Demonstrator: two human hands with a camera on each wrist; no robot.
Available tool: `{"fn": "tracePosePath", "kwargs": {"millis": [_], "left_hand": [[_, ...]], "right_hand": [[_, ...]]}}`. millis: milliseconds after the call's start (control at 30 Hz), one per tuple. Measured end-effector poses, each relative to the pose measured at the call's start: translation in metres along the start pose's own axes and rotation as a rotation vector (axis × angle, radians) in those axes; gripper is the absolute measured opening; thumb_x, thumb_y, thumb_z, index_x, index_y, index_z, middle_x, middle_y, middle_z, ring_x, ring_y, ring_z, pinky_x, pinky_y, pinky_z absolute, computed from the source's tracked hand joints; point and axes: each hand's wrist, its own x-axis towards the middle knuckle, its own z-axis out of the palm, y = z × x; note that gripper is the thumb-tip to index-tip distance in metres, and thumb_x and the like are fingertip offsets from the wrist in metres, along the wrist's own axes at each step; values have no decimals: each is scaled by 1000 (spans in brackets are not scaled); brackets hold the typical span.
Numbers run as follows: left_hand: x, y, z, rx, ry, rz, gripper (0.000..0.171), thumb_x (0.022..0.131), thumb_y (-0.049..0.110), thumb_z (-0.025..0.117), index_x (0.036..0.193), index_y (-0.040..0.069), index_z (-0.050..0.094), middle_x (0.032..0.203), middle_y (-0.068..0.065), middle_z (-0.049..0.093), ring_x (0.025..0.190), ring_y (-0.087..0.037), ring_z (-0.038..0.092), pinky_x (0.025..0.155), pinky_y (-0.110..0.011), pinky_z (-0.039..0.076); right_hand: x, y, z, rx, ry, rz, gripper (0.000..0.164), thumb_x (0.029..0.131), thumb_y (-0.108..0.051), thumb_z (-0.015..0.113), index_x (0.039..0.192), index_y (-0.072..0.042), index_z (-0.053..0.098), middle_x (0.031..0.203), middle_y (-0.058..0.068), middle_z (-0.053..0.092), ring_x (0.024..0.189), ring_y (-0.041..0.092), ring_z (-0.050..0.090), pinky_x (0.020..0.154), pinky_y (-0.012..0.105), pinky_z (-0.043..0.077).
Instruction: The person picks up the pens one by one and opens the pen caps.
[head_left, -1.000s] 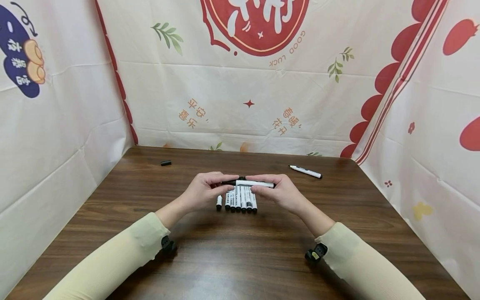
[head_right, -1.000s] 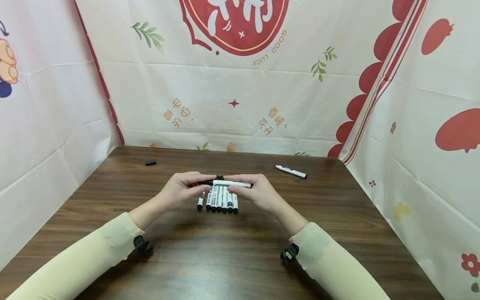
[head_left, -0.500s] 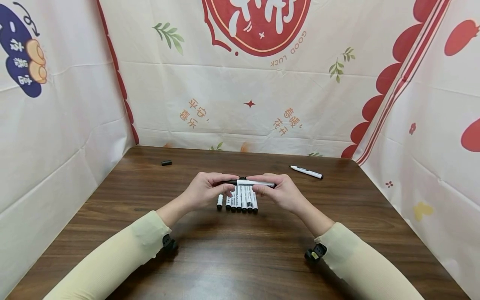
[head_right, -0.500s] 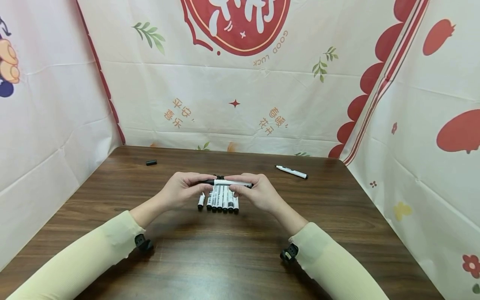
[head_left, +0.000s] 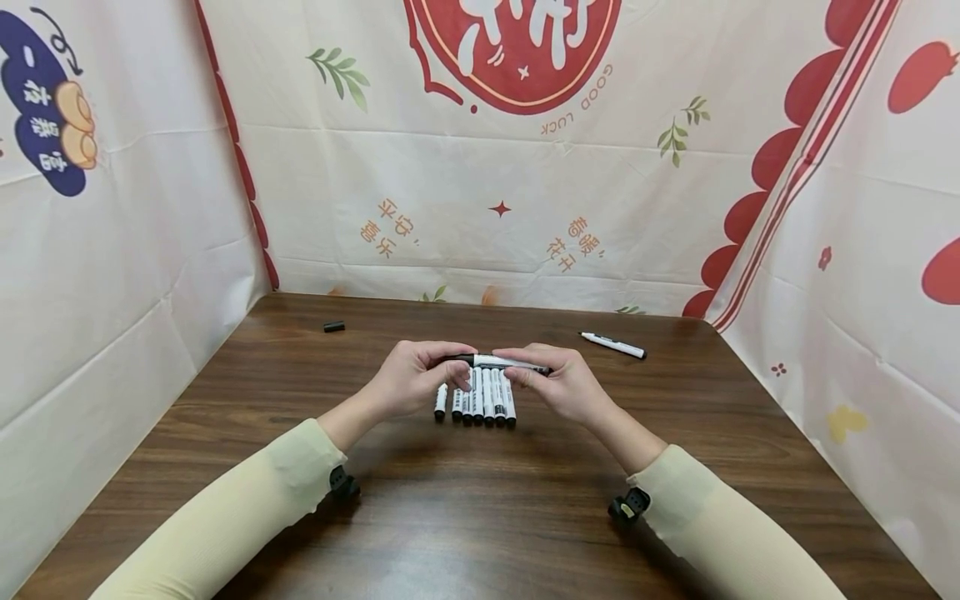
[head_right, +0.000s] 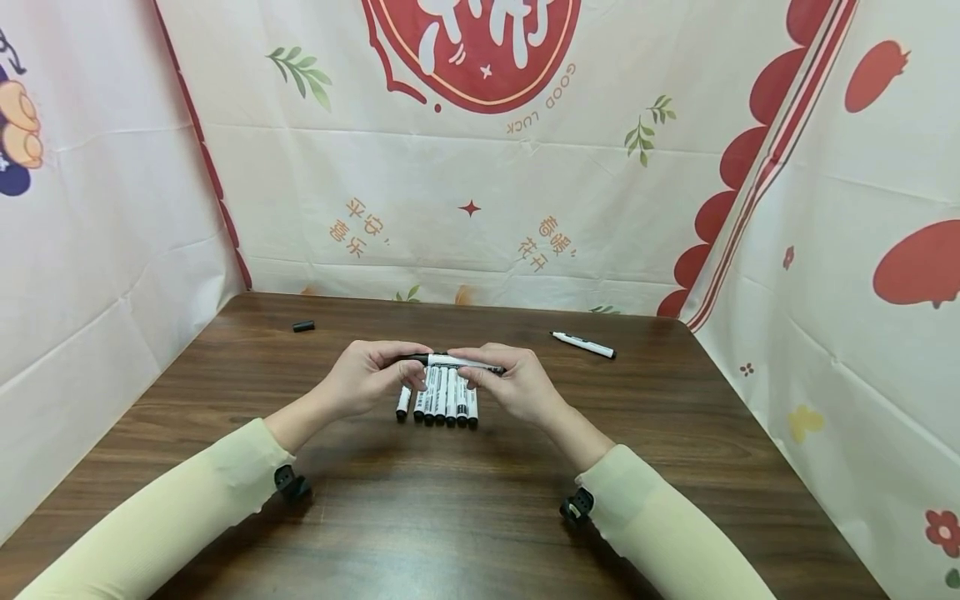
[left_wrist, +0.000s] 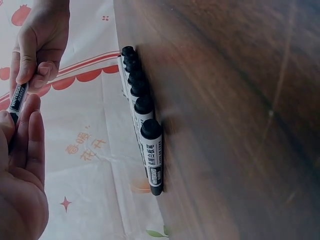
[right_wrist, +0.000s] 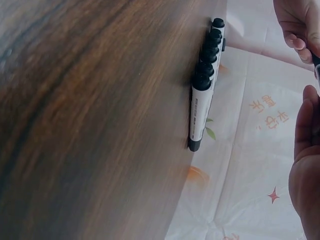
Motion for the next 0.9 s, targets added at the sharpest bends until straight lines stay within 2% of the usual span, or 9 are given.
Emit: {"fn": "tracePosePath", "kwargs": {"millis": [200, 333, 467, 567, 633, 733, 800, 900], "left_hand": [[1, -1, 1, 23, 6, -33, 23, 107, 4, 70, 127, -4, 77, 89, -19, 81, 77, -15, 81, 78, -51, 67], [1, -2, 3, 108, 32, 17, 21, 106, 6, 73, 124, 0, 79, 87, -14, 76, 72, -17, 77, 71, -40, 66], [0, -6, 5, 195, 89, 102, 20, 102, 5, 77, 121, 3, 82, 83, -8, 73, 68, -14, 70, 64, -27, 58], [0, -10, 7, 218, 114, 162, 20, 100, 3, 79, 119, 3, 83, 83, -6, 73, 66, -10, 69, 62, -23, 56], [1, -13, 8, 246, 123, 224, 20, 99, 0, 79, 118, 2, 83, 82, -8, 73, 64, -13, 69, 61, -22, 55], [3, -16, 7, 319, 142, 343, 21, 95, -3, 81, 116, 1, 83, 82, -9, 75, 64, -19, 69, 61, -20, 54], [4, -16, 6, 374, 159, 418, 24, 92, -5, 83, 115, 1, 83, 84, -8, 77, 66, -20, 68, 62, -19, 52], [6, -17, 4, 428, 172, 483, 27, 89, -6, 86, 114, 2, 84, 87, -5, 78, 69, -14, 66, 63, -18, 50]], "right_hand": [[-1, 5, 1, -33, 20, -76, 30, 97, 4, 79, 127, -3, 81, 89, 8, 76, 81, 10, 67, 71, 23, 54], [0, 2, 0, -63, 17, -58, 30, 99, 2, 77, 128, -5, 81, 91, 7, 76, 79, 9, 61, 68, 23, 50], [1, -2, -1, -74, -7, 17, 30, 103, -4, 75, 132, -10, 81, 109, 8, 82, 89, 8, 64, 75, 24, 51], [2, -5, -1, -57, -23, 97, 29, 105, -9, 74, 133, -12, 81, 125, 6, 82, 104, 7, 71, 86, 23, 56], [2, -6, -2, -37, -31, 155, 28, 106, -12, 74, 133, -14, 81, 128, 5, 82, 110, 6, 72, 90, 23, 57], [2, -7, -2, -1, -40, 235, 26, 107, -17, 74, 132, -15, 82, 124, -1, 82, 100, 5, 70, 83, 25, 57], [2, -8, -3, 30, -49, 281, 26, 108, -21, 73, 131, -16, 82, 106, -1, 80, 87, 7, 64, 74, 26, 54], [2, -9, -4, 79, -61, 327, 26, 109, -24, 71, 132, -17, 81, 100, 2, 74, 80, 9, 57, 68, 27, 51]]}}
